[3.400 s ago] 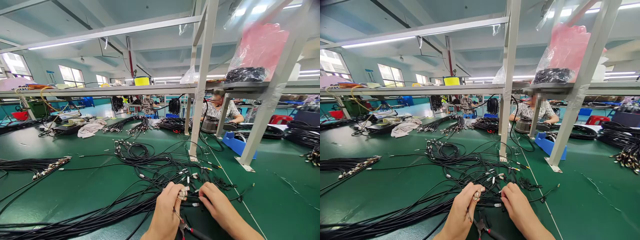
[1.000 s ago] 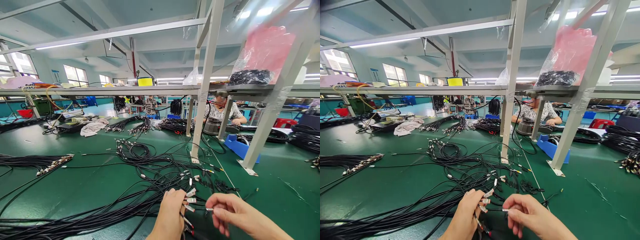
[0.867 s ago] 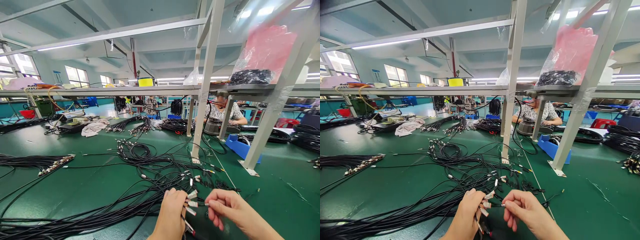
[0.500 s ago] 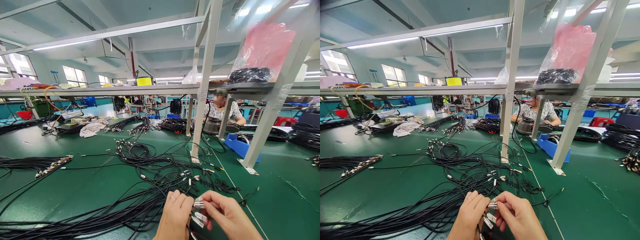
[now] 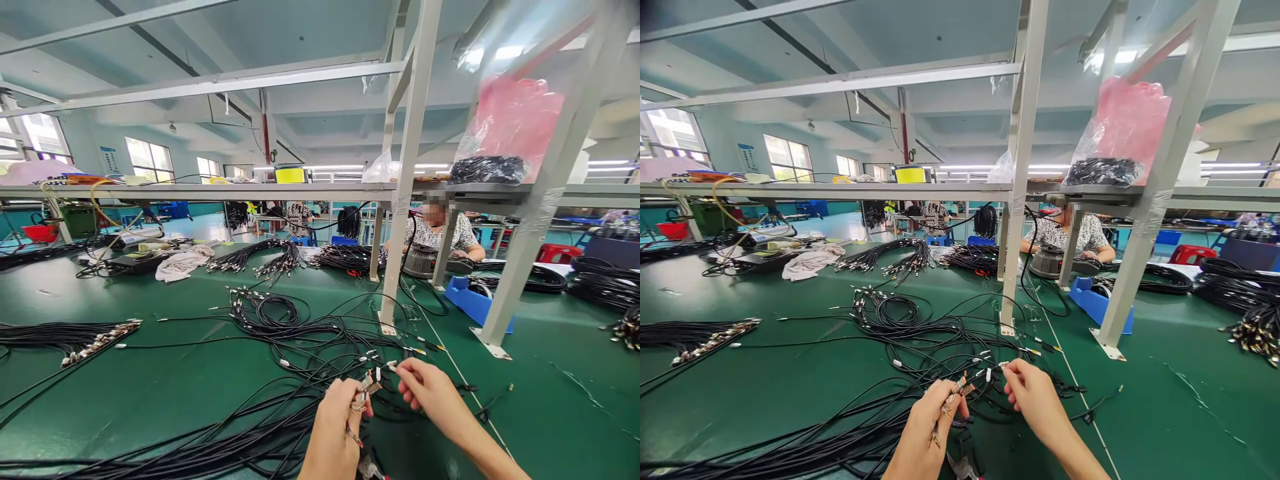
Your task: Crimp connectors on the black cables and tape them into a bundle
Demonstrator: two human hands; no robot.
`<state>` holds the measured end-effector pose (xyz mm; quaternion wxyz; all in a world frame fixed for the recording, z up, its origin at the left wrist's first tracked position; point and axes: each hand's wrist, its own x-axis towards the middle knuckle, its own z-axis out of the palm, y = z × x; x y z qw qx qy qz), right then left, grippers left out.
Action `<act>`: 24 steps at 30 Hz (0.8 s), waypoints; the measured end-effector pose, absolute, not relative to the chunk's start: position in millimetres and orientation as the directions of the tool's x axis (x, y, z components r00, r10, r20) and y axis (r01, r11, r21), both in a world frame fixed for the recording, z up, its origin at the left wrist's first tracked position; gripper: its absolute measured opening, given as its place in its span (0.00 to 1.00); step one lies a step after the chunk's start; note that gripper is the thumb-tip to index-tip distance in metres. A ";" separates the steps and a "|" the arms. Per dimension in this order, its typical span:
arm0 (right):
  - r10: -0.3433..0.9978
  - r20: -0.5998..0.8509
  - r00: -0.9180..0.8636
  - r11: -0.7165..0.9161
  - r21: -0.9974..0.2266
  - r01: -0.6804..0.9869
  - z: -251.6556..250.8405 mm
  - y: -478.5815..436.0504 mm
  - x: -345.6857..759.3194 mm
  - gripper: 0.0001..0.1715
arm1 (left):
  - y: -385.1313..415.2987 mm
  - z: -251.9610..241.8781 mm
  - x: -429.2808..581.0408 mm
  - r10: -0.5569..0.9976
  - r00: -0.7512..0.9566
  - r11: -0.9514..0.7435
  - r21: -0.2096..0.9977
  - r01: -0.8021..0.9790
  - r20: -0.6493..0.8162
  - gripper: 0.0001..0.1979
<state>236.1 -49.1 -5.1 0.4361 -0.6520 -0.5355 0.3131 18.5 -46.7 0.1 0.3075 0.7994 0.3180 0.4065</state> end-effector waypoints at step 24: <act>0.981 0.134 0.143 0.145 -0.987 -0.070 21.8 -95.3 169.7 0.29 | -47.6 -13.6 31.2 0.601 0.300 -0.799 0.558 0.223 0.741 0.14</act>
